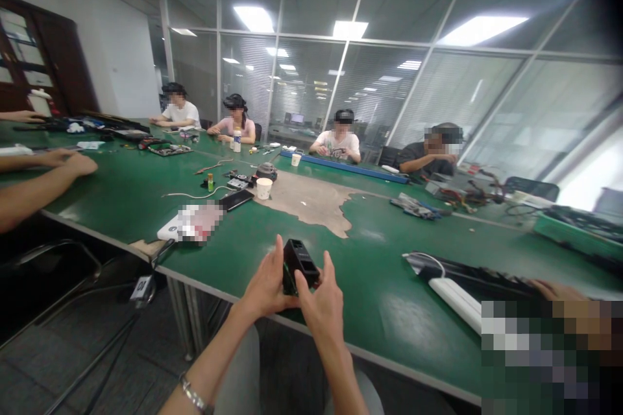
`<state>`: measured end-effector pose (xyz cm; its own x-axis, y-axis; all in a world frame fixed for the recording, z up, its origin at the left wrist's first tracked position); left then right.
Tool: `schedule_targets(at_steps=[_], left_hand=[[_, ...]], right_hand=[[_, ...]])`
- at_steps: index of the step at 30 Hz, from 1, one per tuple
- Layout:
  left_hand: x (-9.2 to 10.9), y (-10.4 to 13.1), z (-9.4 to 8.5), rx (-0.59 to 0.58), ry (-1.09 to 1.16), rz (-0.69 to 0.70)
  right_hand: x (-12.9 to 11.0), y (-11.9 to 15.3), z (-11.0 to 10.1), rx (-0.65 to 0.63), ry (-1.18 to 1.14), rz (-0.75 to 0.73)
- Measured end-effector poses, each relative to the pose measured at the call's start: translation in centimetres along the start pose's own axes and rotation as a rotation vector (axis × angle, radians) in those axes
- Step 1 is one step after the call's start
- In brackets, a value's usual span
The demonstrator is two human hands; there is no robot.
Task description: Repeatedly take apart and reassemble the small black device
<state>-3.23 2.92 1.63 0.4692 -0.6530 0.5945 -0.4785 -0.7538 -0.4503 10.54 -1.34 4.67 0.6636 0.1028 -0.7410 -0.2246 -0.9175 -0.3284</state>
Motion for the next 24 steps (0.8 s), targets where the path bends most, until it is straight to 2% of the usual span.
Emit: schedule_targets(at_steps=[5, 13, 19, 24], left_hand=[[0.0, 0.1, 0.1, 0.006, -0.049, 0.022], [0.1, 0.1, 0.1, 0.018, -0.048, 0.03], [-0.1, 0.0, 0.4, -0.035, -0.065, 0.023], [-0.4, 0.2, 0.5, -0.063, -0.051, 0.024]], right_hand=[[-1.4, 0.0, -0.3, -0.066, 0.205, 0.044], [-3.0, 0.0, -0.8, -0.11, 0.373, 0.058], [-1.0, 0.8, 0.1, -0.205, 0.388, 0.09], [0.0, 1.2, 0.6, -0.14, 0.29, -0.03]])
Point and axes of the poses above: each hand's wrist, its own y-axis away from the middle knuckle, its own z-axis out of the palm, x = y × z, the point moved 3 cm from there along -y, towards the middle knuckle, and after that the axes turned 7 degrees about -x, right-handed, at the moved point
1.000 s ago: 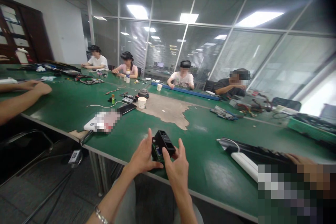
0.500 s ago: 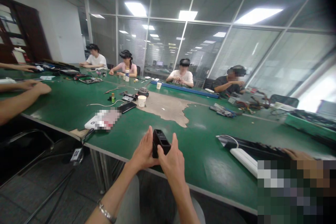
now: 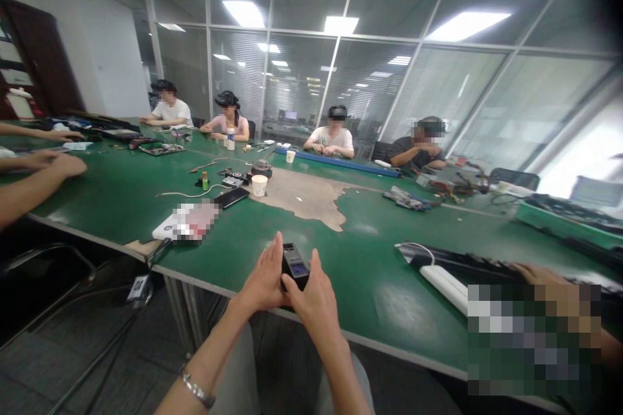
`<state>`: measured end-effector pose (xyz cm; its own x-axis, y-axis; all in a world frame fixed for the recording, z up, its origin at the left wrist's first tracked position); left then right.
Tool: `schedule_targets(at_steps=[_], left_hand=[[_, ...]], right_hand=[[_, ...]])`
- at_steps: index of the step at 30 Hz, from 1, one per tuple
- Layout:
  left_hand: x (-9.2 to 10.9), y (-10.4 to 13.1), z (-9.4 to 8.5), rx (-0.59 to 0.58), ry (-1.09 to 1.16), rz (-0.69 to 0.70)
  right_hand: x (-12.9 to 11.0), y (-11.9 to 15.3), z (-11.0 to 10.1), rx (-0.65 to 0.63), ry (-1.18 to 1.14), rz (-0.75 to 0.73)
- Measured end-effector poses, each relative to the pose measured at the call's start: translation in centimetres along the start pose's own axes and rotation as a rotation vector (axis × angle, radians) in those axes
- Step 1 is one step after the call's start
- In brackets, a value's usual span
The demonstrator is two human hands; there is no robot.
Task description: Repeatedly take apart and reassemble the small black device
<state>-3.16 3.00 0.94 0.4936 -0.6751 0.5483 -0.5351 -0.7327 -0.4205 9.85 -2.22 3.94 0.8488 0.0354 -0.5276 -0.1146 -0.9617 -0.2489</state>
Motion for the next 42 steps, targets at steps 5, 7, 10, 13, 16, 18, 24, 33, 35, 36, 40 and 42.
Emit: schedule_targets(at_steps=[5, 7, 10, 13, 16, 18, 24, 33, 35, 36, 40, 42], left_hand=[[-0.5, 0.0, 0.0, 0.041, 0.015, -0.018], [-0.4, -0.1, 0.0, 0.048, 0.016, -0.013], [-0.3, -0.2, 0.0, 0.059, 0.034, -0.022], [-0.4, -0.2, 0.0, 0.071, 0.062, -0.028], [-0.2, -0.1, -0.2, 0.068, 0.094, 0.007], [-0.1, -0.1, -0.3, 0.048, 0.108, 0.001], [0.1, 0.0, -0.6, 0.016, 0.092, -0.095], [0.0, 0.3, -0.8, 0.101, 0.109, -0.114], [-0.1, 0.3, -0.8, 0.095, 0.102, -0.123], [-0.2, 0.3, -0.7, 0.088, 0.097, -0.124], [-0.2, 0.1, -0.7, 0.069, 0.094, -0.115], [-0.2, 0.1, -0.6, 0.067, 0.097, -0.11]], right_hand=[[-0.3, 0.2, 0.8, 0.069, -0.048, -0.006], [-0.4, 0.3, 1.1, 0.103, -0.048, 0.003], [-0.7, 0.2, 1.1, 0.132, -0.054, 0.03], [-1.3, 0.0, 0.3, 0.171, -0.083, 0.02], [-1.8, -0.4, -1.0, 0.246, -0.151, 0.002], [-1.6, -0.6, -1.8, 0.303, -0.205, -0.007], [2.5, -0.3, -1.9, 0.401, -0.187, 0.098], [5.5, 0.1, 0.8, 0.442, -0.06, -0.008], [5.8, 0.3, 0.7, 0.451, -0.083, 0.023], [6.0, 0.4, 0.6, 0.447, -0.098, 0.045], [6.4, 0.7, 0.4, 0.384, -0.148, 0.12], [6.2, 0.8, 0.3, 0.361, -0.15, 0.131]])
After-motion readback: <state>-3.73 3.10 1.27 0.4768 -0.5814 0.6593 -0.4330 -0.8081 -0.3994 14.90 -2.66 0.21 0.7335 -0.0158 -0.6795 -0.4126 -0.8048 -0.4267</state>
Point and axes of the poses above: each hand's wrist, its own y-axis away from the middle knuckle, its own z-axis out of the palm, x = y × z, the point moved 3 cm from there along -y, towards the middle knuckle, and after that the axes turned 7 degrees about -x, right-handed, at the moved point
